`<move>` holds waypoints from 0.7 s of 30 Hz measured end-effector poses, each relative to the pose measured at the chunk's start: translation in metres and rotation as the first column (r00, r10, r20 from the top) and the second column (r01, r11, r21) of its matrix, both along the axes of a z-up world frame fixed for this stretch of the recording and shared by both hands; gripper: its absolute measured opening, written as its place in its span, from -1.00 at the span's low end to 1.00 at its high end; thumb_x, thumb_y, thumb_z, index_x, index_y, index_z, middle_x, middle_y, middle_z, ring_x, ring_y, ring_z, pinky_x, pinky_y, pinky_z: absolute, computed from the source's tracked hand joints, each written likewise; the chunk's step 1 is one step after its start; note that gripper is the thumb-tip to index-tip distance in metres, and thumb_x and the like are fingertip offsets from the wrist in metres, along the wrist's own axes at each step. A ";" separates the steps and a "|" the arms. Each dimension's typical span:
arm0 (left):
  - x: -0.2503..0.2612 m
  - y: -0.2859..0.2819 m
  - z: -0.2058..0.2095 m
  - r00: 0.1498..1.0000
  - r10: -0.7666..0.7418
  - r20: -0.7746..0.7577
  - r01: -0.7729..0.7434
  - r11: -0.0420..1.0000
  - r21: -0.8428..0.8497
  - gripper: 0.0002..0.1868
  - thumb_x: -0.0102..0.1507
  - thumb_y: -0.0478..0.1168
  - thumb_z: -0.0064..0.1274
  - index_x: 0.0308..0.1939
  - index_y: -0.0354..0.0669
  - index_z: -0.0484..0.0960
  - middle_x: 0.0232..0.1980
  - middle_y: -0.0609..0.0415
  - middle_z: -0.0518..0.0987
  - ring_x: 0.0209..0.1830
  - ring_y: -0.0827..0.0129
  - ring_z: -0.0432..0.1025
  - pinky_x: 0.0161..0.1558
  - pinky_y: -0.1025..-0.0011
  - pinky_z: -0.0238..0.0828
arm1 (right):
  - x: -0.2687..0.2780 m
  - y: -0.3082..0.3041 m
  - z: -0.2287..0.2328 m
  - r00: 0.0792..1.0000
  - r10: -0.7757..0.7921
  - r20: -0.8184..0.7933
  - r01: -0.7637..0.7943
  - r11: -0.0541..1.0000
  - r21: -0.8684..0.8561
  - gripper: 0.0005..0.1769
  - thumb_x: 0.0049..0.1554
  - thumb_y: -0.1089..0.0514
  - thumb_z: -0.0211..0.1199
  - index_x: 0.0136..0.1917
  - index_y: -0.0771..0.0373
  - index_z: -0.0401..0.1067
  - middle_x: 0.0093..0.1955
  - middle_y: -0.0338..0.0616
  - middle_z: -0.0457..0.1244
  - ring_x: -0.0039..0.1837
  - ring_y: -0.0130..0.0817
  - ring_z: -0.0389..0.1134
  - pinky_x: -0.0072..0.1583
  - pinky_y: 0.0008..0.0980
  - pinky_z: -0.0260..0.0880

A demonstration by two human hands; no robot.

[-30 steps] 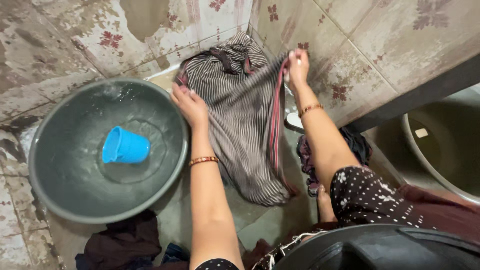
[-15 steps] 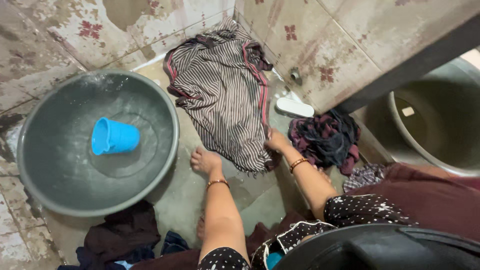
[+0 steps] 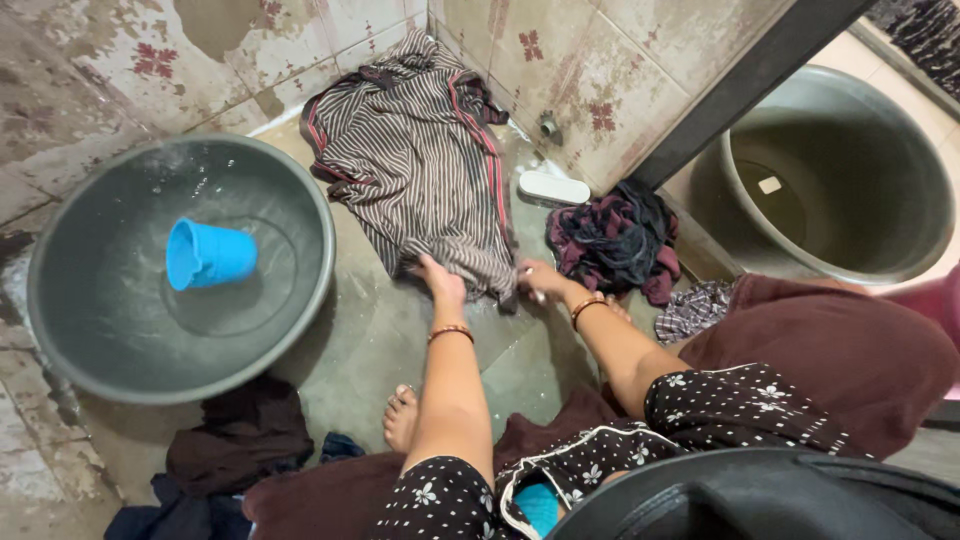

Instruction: The person washes clothes by hand while sitting on a tiled floor, applying a soap bar to the fabric and scrubbing it before rinsing with water poured from a small cup.

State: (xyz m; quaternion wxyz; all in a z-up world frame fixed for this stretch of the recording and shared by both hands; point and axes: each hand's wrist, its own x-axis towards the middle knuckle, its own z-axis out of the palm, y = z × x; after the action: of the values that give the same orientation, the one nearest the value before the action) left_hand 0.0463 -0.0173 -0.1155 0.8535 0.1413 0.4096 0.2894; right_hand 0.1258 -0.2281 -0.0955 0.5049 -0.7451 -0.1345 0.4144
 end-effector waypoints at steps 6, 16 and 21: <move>-0.007 0.062 0.011 0.935 0.183 -0.304 0.040 0.796 0.604 0.25 0.09 0.02 0.35 0.57 0.05 -0.30 0.65 -0.11 -0.15 0.57 -0.04 0.00 0.44 -0.12 0.10 | 0.064 0.019 0.071 0.930 -0.152 -0.334 0.301 0.838 0.456 -0.57 0.23 0.00 0.11 0.34 -0.01 0.16 0.18 -0.22 0.42 -0.29 -0.32 0.37 -0.35 -0.30 0.42; -0.098 0.170 0.268 0.716 0.626 0.309 -0.089 -0.357 0.930 -0.09 0.42 -0.09 0.37 0.61 -0.02 0.02 0.66 -0.14 -0.06 0.60 0.01 0.02 0.51 0.06 0.13 | 0.229 0.102 0.263 0.913 -0.133 0.385 -0.090 0.856 0.509 -0.12 0.18 0.24 0.33 0.65 0.01 -0.01 0.32 -0.18 0.32 0.21 -0.34 0.39 0.21 -0.29 0.47; -0.059 0.158 0.212 0.974 -0.003 0.226 -0.226 -0.024 0.974 -0.55 0.37 -0.46 0.14 0.31 -0.12 0.43 0.37 0.01 0.39 0.30 0.36 0.38 0.26 0.37 0.46 | 0.254 0.100 0.230 0.123 0.034 0.992 0.428 0.900 -0.084 -0.38 0.16 0.24 0.26 0.48 0.00 0.33 0.20 0.12 0.26 0.17 0.16 0.35 0.13 0.09 0.41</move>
State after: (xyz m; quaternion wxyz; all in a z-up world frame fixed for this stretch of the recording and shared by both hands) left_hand -0.0124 0.1403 0.0967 0.5016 0.6487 0.0213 0.5720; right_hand 0.3798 -0.1279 0.1340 0.2036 -0.9191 -0.2507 -0.2256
